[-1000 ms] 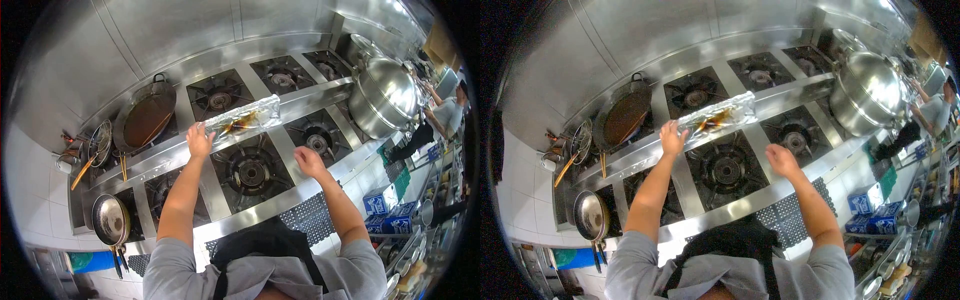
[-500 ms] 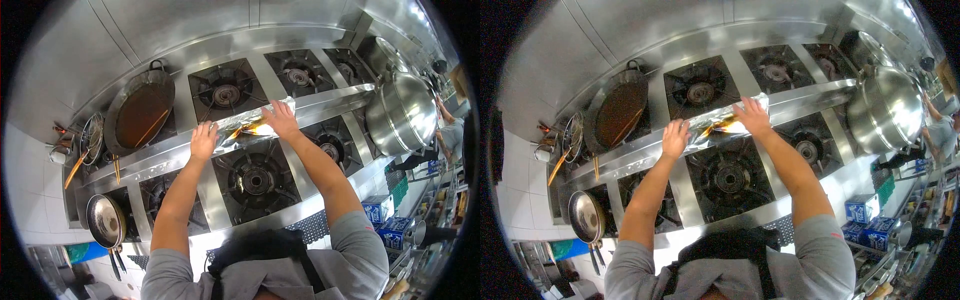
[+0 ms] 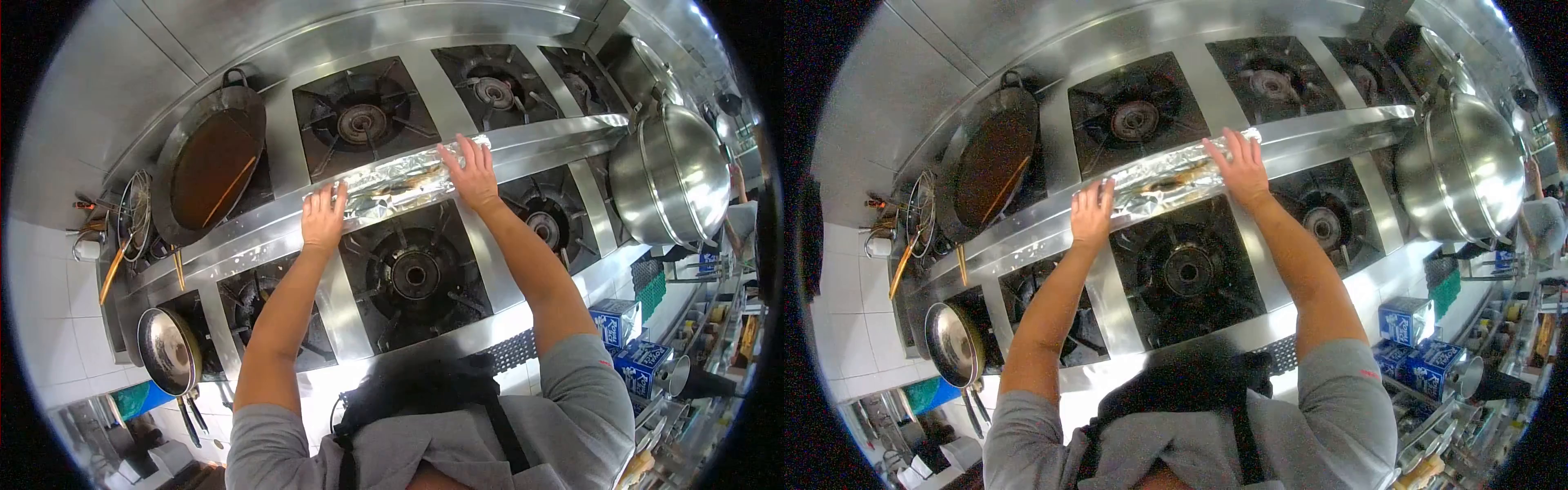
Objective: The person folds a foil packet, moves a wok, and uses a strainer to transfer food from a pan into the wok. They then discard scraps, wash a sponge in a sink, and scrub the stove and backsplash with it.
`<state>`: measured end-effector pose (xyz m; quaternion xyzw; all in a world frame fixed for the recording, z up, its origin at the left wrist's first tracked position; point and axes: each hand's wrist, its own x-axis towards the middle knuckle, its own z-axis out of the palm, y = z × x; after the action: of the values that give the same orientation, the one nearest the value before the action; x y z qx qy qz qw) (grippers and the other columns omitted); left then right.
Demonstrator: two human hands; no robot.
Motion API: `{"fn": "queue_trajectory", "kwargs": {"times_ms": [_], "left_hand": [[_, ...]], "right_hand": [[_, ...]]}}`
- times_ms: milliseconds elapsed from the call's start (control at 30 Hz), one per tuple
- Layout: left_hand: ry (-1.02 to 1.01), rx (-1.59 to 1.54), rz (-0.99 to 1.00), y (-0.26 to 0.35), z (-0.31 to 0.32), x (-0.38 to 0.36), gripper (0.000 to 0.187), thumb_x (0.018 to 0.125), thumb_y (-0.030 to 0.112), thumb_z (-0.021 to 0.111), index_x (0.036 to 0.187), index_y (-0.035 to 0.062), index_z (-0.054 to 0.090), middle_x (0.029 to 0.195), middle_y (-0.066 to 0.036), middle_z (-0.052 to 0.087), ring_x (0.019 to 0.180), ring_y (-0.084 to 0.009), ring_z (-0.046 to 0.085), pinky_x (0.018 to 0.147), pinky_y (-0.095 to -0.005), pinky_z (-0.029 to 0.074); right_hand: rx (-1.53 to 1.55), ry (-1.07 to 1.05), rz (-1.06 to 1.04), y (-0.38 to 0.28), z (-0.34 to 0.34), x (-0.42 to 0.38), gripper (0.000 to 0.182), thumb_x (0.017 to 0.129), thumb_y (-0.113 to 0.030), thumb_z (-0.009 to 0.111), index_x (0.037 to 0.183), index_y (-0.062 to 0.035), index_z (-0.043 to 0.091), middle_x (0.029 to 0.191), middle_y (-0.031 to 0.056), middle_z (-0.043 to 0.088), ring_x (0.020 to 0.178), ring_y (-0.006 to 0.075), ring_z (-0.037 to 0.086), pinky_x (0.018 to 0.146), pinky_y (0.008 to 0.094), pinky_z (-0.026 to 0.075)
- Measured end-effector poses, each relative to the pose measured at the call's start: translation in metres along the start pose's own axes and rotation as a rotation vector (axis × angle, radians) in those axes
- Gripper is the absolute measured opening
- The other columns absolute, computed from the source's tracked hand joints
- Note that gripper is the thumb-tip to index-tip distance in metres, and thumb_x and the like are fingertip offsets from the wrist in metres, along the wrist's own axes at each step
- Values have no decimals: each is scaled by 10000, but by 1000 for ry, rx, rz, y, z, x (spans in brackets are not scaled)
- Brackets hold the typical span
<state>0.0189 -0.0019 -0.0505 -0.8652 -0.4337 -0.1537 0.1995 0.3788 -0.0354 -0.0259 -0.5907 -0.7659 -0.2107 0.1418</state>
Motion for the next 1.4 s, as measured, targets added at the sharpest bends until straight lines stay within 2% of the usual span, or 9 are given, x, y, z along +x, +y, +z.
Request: {"fn": "queue_trajectory", "kwargs": {"times_ms": [167,300,600,867,1033,1100,1167,1233,1400], "left_hand": [[13,-334,14,40,-13,-15,468,830,175,668,1274,96,547,1265,-132,547,1098,-299,538,947,-433,433],[-109,-554,28,66,-5,-9,354,864,171,640,1196,69,571,1154,-137,582,1057,-311,557,913,-421,454],[-206,-476,-133,56,9,-13,336,921,233,600,1227,95,596,1067,-153,596,983,-368,553,856,-443,479],[-212,-299,-167,31,-7,-39,352,930,271,591,1263,159,612,1076,-175,610,961,-367,556,855,-451,472],[-299,-144,-180,33,-12,-27,315,918,275,611,1199,135,638,1042,-179,630,926,-329,578,816,-417,468],[-298,-275,-175,33,-49,-7,307,890,254,648,1151,91,645,1080,-168,648,964,-308,600,822,-389,467],[-81,-330,-116,35,-66,13,349,862,224,677,1162,50,639,1188,-151,637,1089,-304,596,916,-398,463],[155,-330,147,32,-59,39,381,869,181,658,1216,29,614,1286,-126,608,1227,-296,551,1044,-419,424],[48,-256,235,14,7,42,437,870,107,621,1297,28,569,1375,-123,554,1336,-277,469,1154,-432,338]], "right_hand": [[430,-45,80,-25,0,-28,468,789,-150,685,1244,-139,579,1295,196,498,1183,362,505,998,480,418],[507,-133,-215,-34,15,-37,389,843,-80,591,1232,-92,593,1208,150,571,1131,343,551,1006,436,440],[494,-499,45,-19,44,-31,394,870,-67,525,1245,-163,598,1240,126,612,1181,326,543,966,430,483],[511,-303,48,26,42,-53,277,901,-132,498,1145,-149,629,1238,139,630,1113,362,584,938,467,496],[133,-785,41,9,-15,-20,170,889,-181,531,965,-71,636,1143,213,643,1011,361,636,927,490,478],[203,-700,41,-7,-32,-10,182,850,-169,576,976,-61,650,1153,180,641,1036,329,626,922,460,475],[318,2,-113,-31,-35,-5,270,821,-135,605,1076,-64,659,1192,151,627,1080,296,605,938,429,471],[318,149,-242,-54,-39,10,358,809,-100,603,1162,-62,648,1258,117,606,1161,263,570,979,405,467],[325,127,-340,-67,0,33,371,838,-108,583,1201,-60,638,1307,100,605,1204,251,572,1038,398,454]]}}
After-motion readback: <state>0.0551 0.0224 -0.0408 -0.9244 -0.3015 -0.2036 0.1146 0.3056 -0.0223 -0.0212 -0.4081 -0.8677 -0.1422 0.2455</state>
